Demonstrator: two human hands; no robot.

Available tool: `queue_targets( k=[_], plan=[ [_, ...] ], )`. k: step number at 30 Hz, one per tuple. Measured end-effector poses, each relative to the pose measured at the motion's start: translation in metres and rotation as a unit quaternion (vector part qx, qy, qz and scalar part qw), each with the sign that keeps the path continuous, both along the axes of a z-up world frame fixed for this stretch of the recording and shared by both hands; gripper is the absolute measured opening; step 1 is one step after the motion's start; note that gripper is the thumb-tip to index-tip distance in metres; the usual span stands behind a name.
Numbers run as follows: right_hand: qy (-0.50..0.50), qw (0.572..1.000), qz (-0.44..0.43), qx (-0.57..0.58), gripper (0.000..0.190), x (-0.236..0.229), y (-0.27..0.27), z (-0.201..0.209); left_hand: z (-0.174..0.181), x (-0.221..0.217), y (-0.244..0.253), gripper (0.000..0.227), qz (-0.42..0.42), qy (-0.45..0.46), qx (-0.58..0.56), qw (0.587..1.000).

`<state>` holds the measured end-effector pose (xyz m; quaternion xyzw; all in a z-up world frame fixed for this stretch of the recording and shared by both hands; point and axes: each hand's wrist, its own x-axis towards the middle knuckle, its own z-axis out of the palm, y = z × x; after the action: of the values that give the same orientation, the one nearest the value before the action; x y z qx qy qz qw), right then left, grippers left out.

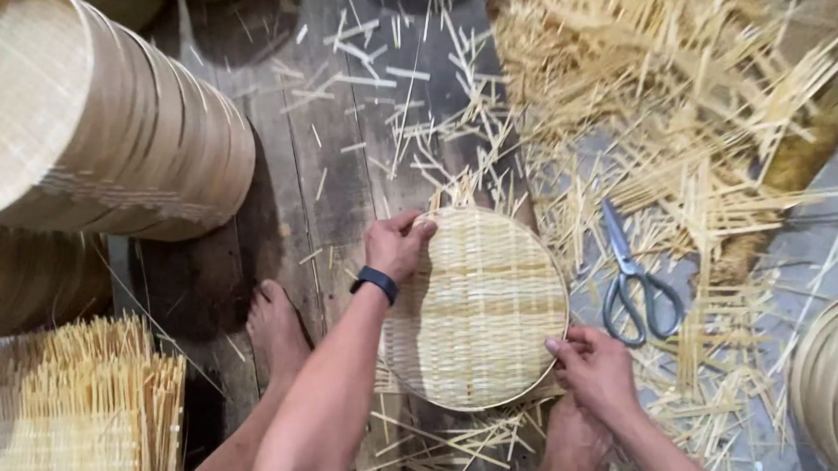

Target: Weaving bamboo strips into a circular mat and trimming the edges to fit a hoop for a steamer basket.

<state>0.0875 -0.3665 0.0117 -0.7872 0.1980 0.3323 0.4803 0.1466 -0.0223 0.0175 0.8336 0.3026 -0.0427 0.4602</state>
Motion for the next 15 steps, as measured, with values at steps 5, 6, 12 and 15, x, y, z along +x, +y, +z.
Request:
queue_targets(
  k=[5, 6, 12, 15],
  plan=[
    [0.005, 1.000, 0.003, -0.019, 0.037, 0.007, 0.008, 0.025, 0.009, -0.006, -0.013, 0.034, 0.066, -0.009, 0.006, 0.998],
    [0.012, 0.999, 0.001, -0.032, 0.036, 0.008, 0.012, 0.030, 0.013, -0.005, -0.013, 0.034, 0.071, -0.009, 0.010, 0.997],
    [-0.027, 1.000, 0.001, -0.013, 0.035, 0.000, 0.006, 0.014, -0.019, -0.021, 0.017, 0.058, 0.058, 0.052, 0.002, 0.997],
    [-0.051, 0.998, 0.037, -0.004, 0.033, 0.004, 0.004, 0.013, -0.043, -0.053, 0.015, 0.066, 0.149, -0.029, 0.011, 0.988]
  ],
)
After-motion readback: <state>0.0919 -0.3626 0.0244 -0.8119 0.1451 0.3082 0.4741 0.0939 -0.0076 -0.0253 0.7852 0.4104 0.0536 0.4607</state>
